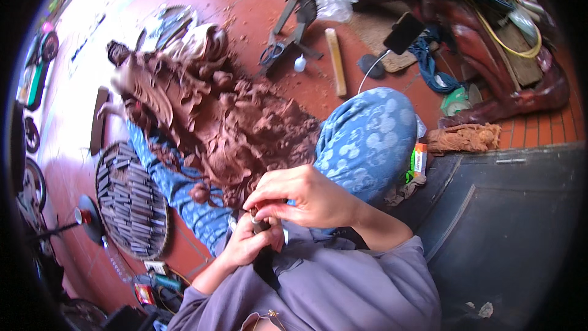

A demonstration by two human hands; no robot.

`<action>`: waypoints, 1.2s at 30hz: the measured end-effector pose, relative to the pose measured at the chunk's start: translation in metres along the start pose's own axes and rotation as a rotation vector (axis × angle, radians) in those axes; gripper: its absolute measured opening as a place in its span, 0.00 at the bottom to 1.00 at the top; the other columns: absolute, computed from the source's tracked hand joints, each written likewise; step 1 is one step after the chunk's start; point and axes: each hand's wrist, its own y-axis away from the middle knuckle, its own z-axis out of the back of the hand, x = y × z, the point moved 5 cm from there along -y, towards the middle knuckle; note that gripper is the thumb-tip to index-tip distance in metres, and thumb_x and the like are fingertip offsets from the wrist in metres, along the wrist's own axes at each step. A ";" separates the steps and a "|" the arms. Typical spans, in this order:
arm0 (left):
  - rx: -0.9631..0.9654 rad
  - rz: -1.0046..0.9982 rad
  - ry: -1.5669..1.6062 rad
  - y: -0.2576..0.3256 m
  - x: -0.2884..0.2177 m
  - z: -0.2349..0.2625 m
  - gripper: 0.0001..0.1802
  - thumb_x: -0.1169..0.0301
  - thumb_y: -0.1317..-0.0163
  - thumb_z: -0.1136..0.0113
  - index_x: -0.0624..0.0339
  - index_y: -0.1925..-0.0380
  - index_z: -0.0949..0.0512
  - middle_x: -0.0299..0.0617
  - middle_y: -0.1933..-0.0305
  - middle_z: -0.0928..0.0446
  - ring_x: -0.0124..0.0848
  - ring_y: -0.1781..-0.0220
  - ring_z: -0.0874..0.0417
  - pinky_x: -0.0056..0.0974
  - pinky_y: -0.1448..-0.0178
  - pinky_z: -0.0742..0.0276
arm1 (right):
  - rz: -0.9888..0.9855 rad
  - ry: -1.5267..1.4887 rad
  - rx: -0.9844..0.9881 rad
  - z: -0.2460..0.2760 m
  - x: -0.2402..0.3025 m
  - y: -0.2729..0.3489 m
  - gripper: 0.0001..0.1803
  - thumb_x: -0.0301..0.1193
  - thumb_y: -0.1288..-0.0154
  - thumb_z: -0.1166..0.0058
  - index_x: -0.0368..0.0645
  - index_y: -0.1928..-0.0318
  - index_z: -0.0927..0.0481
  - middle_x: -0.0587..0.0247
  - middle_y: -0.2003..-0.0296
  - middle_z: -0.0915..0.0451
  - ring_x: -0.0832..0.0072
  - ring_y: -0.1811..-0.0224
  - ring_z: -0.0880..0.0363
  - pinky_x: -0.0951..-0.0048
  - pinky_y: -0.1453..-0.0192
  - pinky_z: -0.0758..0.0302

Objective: The person carves a large reddish-brown wooden sculpture using a chisel and mallet, then switches to a rotary tool to refine details. The person works on the sculpture's surface, removing material and shaping features.

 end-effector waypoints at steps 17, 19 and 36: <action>-0.076 0.019 0.308 -0.021 0.014 0.024 0.09 0.70 0.32 0.49 0.60 0.73 0.30 0.37 0.78 0.27 0.25 0.74 0.24 0.31 0.67 0.29 | 0.016 0.863 -0.503 0.233 -0.027 -0.146 0.08 0.25 0.45 0.36 0.39 0.64 0.14 0.61 0.70 0.14 0.82 0.69 0.17 0.79 0.62 0.21; -0.093 0.019 0.285 -0.018 0.015 0.026 0.11 0.70 0.33 0.49 0.61 0.75 0.31 0.38 0.79 0.27 0.28 0.74 0.24 0.33 0.67 0.29 | 0.124 0.975 -0.633 0.259 -0.039 -0.164 0.07 0.28 0.47 0.35 0.42 0.65 0.15 0.61 0.72 0.15 0.76 0.71 0.16 0.75 0.65 0.21; -0.150 0.064 0.321 -0.026 0.013 0.042 0.11 0.69 0.33 0.49 0.61 0.75 0.30 0.37 0.79 0.27 0.27 0.73 0.23 0.31 0.67 0.30 | 0.275 1.306 -0.896 0.249 -0.146 -0.165 0.04 0.27 0.45 0.40 0.46 0.69 0.23 0.65 0.71 0.21 0.63 0.71 0.19 0.65 0.68 0.23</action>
